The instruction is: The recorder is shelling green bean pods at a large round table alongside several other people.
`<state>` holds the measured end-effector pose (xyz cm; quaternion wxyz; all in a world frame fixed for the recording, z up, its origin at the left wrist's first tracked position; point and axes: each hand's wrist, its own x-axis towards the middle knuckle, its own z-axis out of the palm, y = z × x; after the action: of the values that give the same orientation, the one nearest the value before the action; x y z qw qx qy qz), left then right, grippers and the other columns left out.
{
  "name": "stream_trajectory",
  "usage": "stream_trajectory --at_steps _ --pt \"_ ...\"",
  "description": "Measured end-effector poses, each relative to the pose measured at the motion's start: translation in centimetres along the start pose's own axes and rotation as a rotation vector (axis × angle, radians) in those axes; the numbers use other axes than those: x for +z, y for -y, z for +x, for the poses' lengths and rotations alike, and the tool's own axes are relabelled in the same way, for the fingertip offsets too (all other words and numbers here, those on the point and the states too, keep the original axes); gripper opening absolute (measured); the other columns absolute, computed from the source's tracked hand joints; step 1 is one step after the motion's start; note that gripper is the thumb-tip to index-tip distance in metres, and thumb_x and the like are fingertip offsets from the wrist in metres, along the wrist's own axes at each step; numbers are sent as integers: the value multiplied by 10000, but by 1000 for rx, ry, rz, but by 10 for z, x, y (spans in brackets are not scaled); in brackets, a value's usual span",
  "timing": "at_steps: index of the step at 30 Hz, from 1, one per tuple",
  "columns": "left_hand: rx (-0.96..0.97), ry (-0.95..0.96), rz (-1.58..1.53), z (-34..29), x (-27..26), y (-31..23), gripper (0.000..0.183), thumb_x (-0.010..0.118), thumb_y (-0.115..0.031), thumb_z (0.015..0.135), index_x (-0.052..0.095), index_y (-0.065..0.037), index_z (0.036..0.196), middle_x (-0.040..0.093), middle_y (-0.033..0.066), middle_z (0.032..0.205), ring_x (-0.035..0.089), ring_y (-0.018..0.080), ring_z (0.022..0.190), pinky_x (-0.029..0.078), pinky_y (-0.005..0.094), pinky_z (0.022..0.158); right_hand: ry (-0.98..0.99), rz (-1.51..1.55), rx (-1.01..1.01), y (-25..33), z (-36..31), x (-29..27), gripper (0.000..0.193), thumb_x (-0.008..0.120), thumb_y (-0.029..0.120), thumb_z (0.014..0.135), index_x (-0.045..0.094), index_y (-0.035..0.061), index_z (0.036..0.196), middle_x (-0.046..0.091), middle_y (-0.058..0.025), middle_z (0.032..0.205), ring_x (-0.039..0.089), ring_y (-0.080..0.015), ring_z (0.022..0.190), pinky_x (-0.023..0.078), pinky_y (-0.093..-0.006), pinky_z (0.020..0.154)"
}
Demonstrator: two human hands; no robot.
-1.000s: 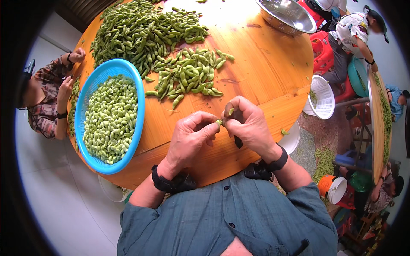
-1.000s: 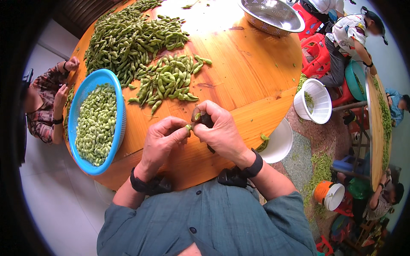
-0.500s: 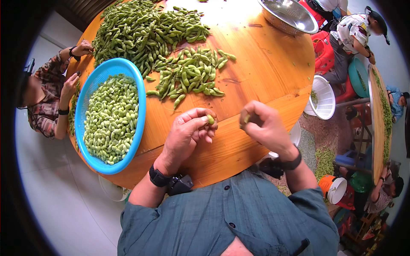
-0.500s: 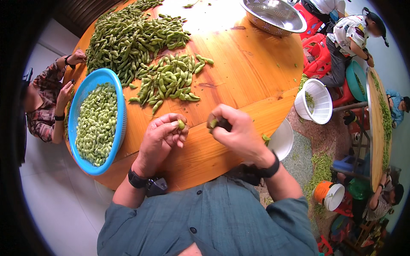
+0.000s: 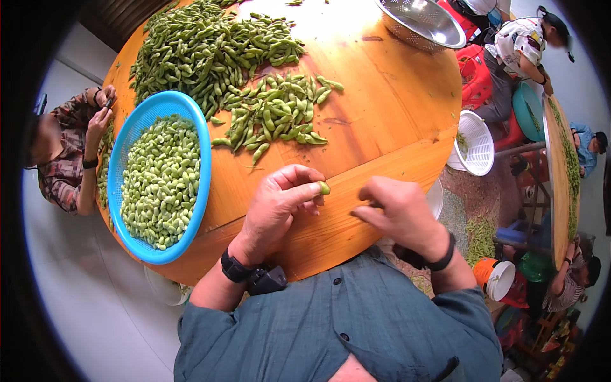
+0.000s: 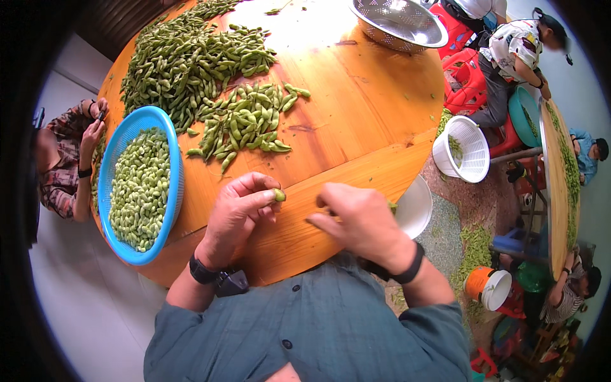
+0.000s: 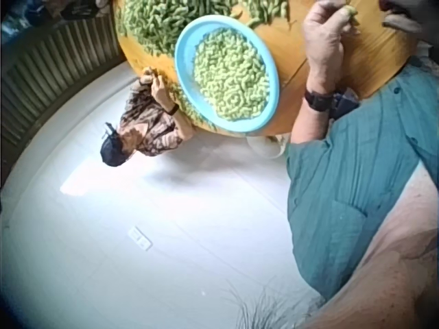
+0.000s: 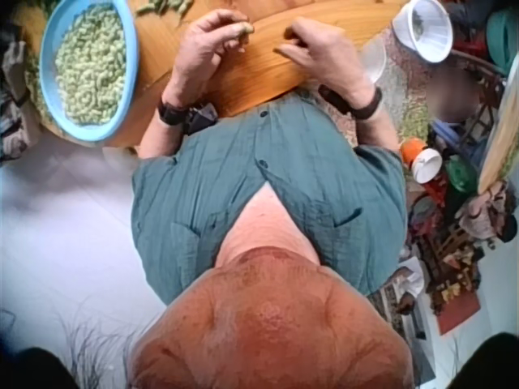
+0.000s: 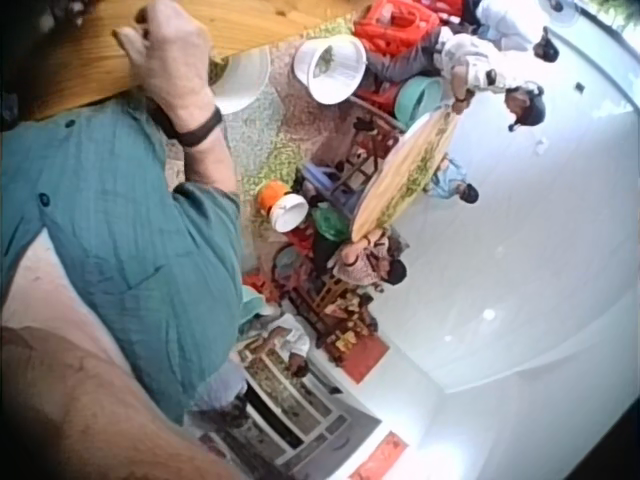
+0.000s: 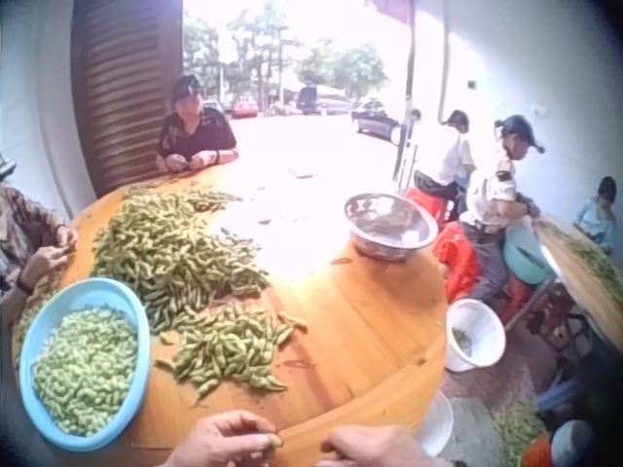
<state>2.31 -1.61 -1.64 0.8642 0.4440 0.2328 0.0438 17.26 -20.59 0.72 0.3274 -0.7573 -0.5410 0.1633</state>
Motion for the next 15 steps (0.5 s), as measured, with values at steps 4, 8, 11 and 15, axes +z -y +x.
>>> stream_trajectory --at_steps 4,8,11,15 --pt "95 1 134 -5 -4 2 138 681 -99 947 664 -12 1053 681 25 895 619 78 777 517 224 672 -77 61 -112 12 23 29 243 721 199 864 548 28 861 604 -158 756 645 -350 700 502 -433 584" --pt "146 -14 226 -10 1 -2 128 666 -41 939 669 -13 1064 675 29 912 634 94 784 539 235 674 -99 84 -120 16 31 40 174 671 145 879 552 25 839 593 -162 733 631 -370 684 490 -449 573" --pt "178 7 238 -8 -4 1 166 680 -74 943 672 -6 1095 652 21 973 622 94 795 533 232 701 -99 234 -39 17 33 41 150 660 116 870 583 2 811 616 -177 718 626 -366 652 483 -426 559" --pt "301 31 363 -6 -2 2 138 687 -29 920 679 14 1051 618 43 972 627 97 789 542 230 672 6 465 90 15 35 33 147 653 117 891 643 -19 839 619 -168 681 596 -261 585 459 -365 546"
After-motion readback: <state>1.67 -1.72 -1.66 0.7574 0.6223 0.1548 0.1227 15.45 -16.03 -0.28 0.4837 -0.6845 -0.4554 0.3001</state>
